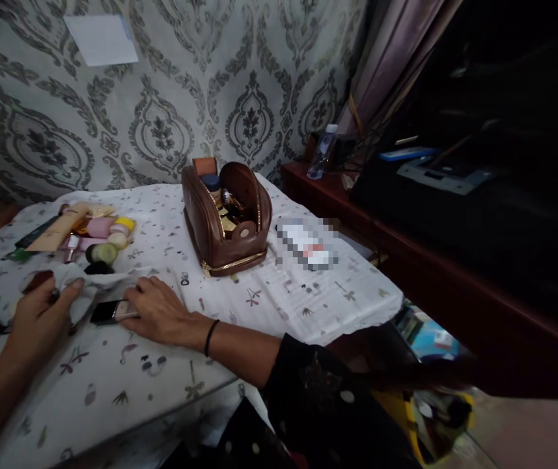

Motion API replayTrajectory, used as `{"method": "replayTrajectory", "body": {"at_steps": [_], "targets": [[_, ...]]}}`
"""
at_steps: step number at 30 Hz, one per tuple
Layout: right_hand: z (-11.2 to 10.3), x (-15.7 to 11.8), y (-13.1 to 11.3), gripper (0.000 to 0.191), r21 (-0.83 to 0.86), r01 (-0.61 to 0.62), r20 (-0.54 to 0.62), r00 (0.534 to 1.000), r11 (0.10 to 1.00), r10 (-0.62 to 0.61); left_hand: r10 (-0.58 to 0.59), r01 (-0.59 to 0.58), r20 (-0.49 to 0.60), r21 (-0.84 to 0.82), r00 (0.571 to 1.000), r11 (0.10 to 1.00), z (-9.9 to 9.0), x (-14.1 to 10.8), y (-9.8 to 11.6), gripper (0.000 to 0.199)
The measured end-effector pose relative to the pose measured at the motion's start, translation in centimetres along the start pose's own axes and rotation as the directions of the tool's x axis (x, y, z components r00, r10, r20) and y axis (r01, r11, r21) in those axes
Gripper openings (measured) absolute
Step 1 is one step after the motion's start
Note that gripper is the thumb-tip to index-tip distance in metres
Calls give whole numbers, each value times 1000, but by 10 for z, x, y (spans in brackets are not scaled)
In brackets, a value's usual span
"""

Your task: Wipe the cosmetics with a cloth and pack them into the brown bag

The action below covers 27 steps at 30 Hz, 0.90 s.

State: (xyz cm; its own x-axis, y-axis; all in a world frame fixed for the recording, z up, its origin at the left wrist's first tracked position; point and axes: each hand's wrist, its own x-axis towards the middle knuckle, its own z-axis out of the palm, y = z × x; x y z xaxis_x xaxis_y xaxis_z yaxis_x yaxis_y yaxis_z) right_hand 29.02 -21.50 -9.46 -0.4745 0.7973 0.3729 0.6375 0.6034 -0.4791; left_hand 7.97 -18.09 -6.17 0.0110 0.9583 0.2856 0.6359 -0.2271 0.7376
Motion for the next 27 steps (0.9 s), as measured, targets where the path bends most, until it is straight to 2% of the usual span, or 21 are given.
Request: {"method": "replayTrajectory", "body": {"at_steps": [2, 4, 7, 9, 12, 15, 18, 23, 27], "targets": [[-2, 0, -1, 29, -11, -6, 7, 1000, 1000, 6, 35, -35, 6, 23, 999, 999, 0, -1, 3, 44], [-3, 0, -2, 31, -26, -2, 22, 1000, 1000, 3, 118, -120, 51, 40, 992, 992, 1, -3, 6, 44], [-3, 1, -1, 33, -48, 15, 44, 999, 999, -13, 287, -298, 171, 39, 942, 954, 3, -3, 5, 44], [-2, 1, 0, 33, -46, 28, 40, 999, 999, -26, 356, -372, 225, 33, 907, 927, 6, -2, 1, 42], [0, 1, 2, 33, -43, 38, 30, 999, 998, -37, 391, -415, 307, 16, 868, 909, 8, -1, -8, 36], [1, 1, 2, 39, -48, 40, 33, 999, 998, -38, 370, -412, 400, 20, 838, 911, 10, -1, -14, 30], [-1, 1, 0, 42, -53, 30, 46, 999, 998, -28, 401, -461, 391, 71, 829, 884, 13, -4, -13, 38], [-7, 4, -5, 46, -67, 3, 63, 998, 998, 1, 557, -620, 295, 200, 776, 758, 25, -9, -4, 38], [-15, 13, -5, 49, -131, -7, 174, 984, 991, 30, 619, -671, 259, 304, 741, 676, 31, -10, -3, 39]]}}
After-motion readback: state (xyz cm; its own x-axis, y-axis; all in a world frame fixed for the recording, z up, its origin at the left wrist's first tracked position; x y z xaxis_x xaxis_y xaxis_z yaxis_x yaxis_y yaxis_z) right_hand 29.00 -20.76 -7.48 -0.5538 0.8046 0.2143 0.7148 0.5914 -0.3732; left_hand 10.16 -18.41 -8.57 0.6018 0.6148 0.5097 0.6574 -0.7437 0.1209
